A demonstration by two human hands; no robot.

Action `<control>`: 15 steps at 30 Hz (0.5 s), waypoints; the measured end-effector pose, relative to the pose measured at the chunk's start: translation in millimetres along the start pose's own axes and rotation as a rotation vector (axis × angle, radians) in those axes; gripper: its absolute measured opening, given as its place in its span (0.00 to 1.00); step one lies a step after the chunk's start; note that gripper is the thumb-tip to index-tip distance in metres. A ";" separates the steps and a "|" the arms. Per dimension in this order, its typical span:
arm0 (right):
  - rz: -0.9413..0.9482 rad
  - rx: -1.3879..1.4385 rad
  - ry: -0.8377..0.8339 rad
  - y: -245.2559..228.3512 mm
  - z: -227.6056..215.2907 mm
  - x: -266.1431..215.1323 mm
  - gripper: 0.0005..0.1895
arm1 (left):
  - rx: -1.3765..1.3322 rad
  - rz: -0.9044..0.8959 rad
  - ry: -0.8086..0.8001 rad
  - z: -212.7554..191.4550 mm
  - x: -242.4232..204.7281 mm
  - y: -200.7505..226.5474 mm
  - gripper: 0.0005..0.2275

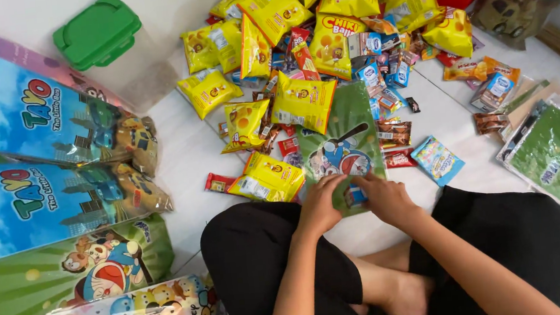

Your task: Packing various snack items into decorative plastic bags

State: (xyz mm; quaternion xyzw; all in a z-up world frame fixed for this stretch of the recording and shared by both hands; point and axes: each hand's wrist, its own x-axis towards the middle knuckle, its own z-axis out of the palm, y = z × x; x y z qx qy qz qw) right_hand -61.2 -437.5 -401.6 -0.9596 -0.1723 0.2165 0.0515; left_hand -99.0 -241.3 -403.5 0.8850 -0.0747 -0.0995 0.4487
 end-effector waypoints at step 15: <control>0.052 0.463 0.653 59.1 -28.3 19.2 0.13 | 0.055 -0.041 -0.049 -27.4 -3.1 29.5 0.37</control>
